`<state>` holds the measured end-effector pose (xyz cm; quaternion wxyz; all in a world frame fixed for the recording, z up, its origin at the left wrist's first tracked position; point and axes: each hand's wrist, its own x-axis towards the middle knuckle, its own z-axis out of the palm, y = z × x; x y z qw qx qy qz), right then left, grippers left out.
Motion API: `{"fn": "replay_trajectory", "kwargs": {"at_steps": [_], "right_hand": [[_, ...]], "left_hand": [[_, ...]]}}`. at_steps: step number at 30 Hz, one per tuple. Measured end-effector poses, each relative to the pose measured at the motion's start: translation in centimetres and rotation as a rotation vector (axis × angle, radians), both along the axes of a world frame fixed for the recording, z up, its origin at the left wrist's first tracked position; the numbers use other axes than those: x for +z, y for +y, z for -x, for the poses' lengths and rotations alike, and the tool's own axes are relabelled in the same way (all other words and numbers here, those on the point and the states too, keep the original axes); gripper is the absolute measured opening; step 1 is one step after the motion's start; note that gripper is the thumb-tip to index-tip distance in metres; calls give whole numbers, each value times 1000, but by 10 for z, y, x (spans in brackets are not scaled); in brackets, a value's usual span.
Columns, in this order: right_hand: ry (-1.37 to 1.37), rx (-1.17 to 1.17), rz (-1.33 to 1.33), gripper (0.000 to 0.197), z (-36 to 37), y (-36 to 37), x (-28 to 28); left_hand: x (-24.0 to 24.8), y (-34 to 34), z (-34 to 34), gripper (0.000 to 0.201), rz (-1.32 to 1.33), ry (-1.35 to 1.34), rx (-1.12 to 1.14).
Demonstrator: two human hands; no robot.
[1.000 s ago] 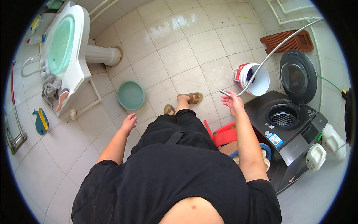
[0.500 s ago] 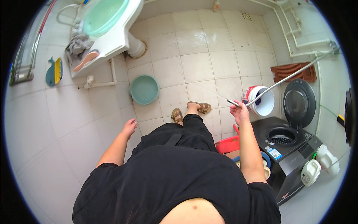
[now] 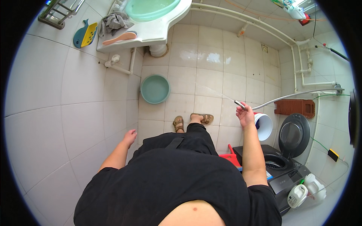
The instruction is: The person pours water from a basin into a sink, then uses a handheld shower hose to spray water onto the tiled floor. They move a bucket and scrub the floor with their hand while rinsing it with the hose, focusing on the area around the drain.
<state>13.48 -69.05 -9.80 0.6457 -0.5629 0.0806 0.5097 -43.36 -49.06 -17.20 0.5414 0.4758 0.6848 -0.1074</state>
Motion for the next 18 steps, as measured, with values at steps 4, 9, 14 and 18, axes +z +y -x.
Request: {"fn": "replay_trajectory", "kwargs": {"at_steps": [4,9,14,18], "right_hand": [[-19,-32,8,36,-2,3,1],[10,-48,-25,36,-19,-1,-11],[39,-64,-59,36,-38,5,-16],[69,-50,-86,34,-54,27,-7]], "left_hand": [[11,3,-13,43,11,7,17],[27,18,-44,44,42,13,27],[40,41,-96,44,39,13,-35],[45,56,-144,45,63,24,-102]]}}
